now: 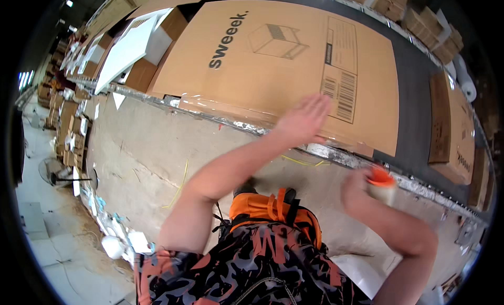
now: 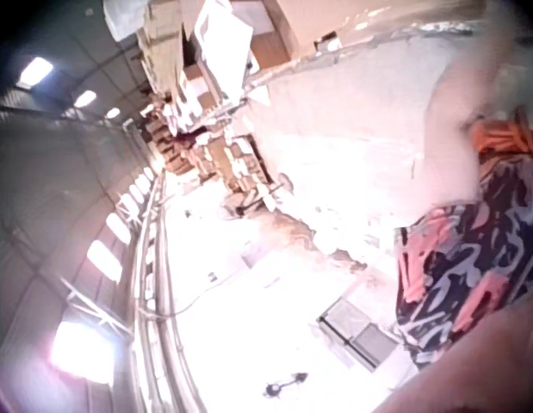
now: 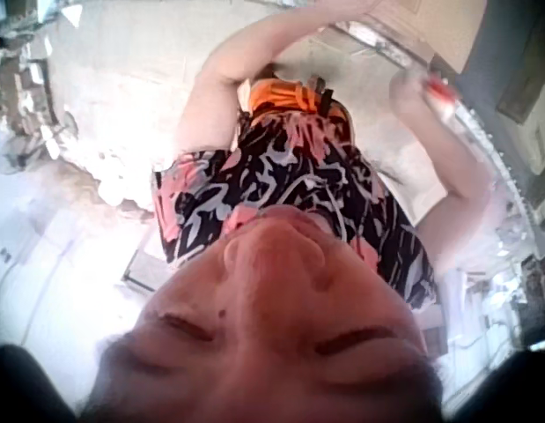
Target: The person seals cardboard boxes with adhesive tape using a tape dispenser. The person places foam padding into an open box, closes the flaps, and applies tape along the seams to secure it before moving the box along a conveyor belt.
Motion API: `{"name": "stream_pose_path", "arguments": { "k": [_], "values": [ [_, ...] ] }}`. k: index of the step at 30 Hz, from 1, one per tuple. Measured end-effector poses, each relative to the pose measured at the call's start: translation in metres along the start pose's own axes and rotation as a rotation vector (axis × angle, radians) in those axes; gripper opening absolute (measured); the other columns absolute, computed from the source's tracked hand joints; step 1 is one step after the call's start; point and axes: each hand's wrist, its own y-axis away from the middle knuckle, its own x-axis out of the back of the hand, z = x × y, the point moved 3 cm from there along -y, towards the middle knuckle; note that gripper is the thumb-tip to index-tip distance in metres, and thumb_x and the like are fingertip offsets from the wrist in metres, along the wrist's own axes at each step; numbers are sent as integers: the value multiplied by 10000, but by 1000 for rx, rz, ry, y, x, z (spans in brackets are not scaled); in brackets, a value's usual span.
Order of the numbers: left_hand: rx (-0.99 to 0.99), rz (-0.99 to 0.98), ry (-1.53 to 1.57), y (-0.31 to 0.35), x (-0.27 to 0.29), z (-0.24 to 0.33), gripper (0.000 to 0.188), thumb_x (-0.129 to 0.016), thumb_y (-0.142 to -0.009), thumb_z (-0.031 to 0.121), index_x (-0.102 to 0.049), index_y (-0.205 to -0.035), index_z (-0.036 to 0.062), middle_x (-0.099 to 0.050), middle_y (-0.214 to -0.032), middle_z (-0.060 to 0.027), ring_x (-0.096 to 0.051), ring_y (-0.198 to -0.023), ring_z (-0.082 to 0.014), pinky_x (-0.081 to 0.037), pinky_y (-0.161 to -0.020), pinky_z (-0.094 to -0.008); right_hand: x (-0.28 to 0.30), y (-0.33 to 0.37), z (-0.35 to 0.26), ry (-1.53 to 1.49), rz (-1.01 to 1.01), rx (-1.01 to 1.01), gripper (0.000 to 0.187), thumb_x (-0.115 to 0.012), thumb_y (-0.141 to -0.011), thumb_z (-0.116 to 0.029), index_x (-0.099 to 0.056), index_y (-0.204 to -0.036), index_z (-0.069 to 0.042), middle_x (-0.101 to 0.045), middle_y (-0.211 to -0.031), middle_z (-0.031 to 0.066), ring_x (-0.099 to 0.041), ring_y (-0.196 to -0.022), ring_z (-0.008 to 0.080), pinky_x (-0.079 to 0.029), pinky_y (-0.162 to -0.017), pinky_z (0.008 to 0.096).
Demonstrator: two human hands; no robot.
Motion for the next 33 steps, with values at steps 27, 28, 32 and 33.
{"name": "stream_pose_path", "arguments": {
  "k": [27, 28, 32, 33],
  "values": [
    [1026, 1532, 1441, 55, -68, -40, 1061, -608, -906, 332, 272, -1440, 71, 105, -1556, -155, -51, -1434, -257, -116, -1157, -408, 32, 145, 17, -1671, 753, -810, 464, -730, -600, -53, -688, -1061, -26, -541, -1258, 286, -621, -1043, 406, -503, -883, 403],
    [1028, 1499, 1385, 55, -69, -39, 1077, -618, -900, 318, 286, -1433, 75, 121, -1552, -159, -54, -1432, -267, -117, -1157, -412, 29, 150, 11, -1649, 791, -825, 482, -716, -598, -46, -680, -1078, -27, -541, -1254, 290, -615, -1047, 418, -501, -888, 421],
    [1056, 1422, 1444, 56, -72, -55, 1091, -629, -890, 288, 297, -1429, 81, 129, -1549, -155, -70, -1426, -275, -119, -1156, -402, 45, 150, -2, -1809, 797, -864, 496, -678, -580, -45, -685, -1075, -38, -549, -1241, 289, -614, -1049, 420, -498, -889, 425],
    [1011, 1428, 1447, 55, -67, -70, 1091, -629, -890, 288, 297, -1429, 81, 129, -1549, -155, -70, -1426, -275, -119, -1156, -402, 51, 149, -1, -1807, 829, -893, 496, -678, -580, -45, -685, -1075, -38, -549, -1241, 289, -614, -1049, 420, -498, -889, 425]
  ]
}}
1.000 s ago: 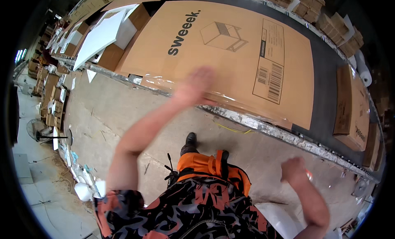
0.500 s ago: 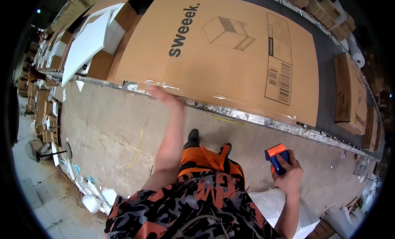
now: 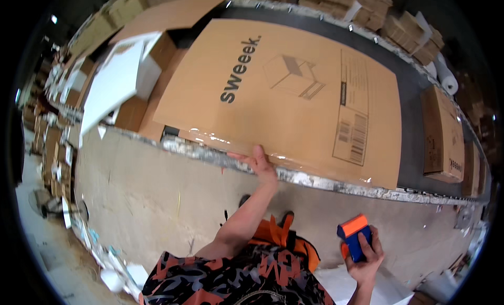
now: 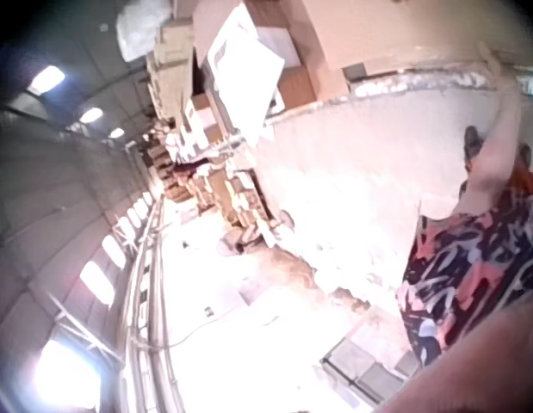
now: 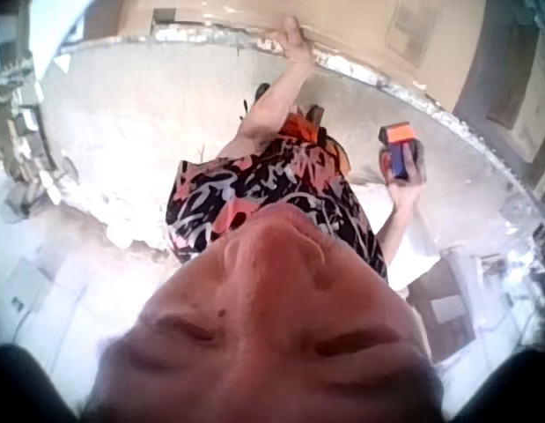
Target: The person seals cardboard boxes with adhesive tape using a tape dispenser. The person places foam padding into an open box, closes the flaps, and applies tape along the seams to secure it before moving the box along a conveyor belt.
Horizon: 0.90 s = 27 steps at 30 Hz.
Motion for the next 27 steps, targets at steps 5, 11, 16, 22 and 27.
{"name": "stream_pose_path", "arguments": {
  "k": [5, 11, 16, 22, 27],
  "values": [
    [78, -230, -121, -89, -31, -13, 1050, -624, -900, 302, 228, -1440, 9, 59, -1540, -192, -118, -1411, -284, -137, -1153, -373, -13, 25, -21, -170, 129, -31, 612, -617, -551, -49, -640, -1162, -28, -540, -1259, 291, -583, -1123, 407, -452, -951, 420],
    [225, -549, -435, -207, -88, -11, 1035, -641, -848, 489, -17, -1413, -113, -297, -1414, -289, -355, -1301, -324, -304, -1078, -400, -29, 13, -18, -425, 343, -151, 672, -653, -643, -86, -526, -1295, 20, -499, -1347, 241, -494, -1249, 338, -368, -1048, 412],
    [-180, -569, -989, -214, -97, 33, 907, -635, -843, 477, -258, -1379, -150, -256, -1442, -354, -328, -1338, -404, -287, -1100, -419, -44, -107, -8, -974, 487, -258, 658, -634, -741, 3, -445, -1371, 30, -539, -1290, 117, -523, -1149, 179, -398, -990, 288],
    [-946, -1010, -587, -25, -126, 99, 365, -681, -809, 136, -606, -1131, -19, -598, -1194, -230, -582, -1109, -377, -471, -936, -416, -85, -280, 19, -1371, 358, -205, 546, -655, -801, -94, -510, -1320, -5, -603, -1165, 86, -605, -996, 177, -485, -893, 284],
    [-886, -1160, -891, 11, -152, 68, 383, -652, -832, 229, -613, -1137, 1, -630, -1162, -187, -592, -1099, -369, -468, -947, -428, -119, -371, 9, -672, 19, -253, 520, -604, -845, -419, -622, -1196, -34, -604, -1183, 189, -549, -1120, 315, -408, -993, 427]
  ]
}}
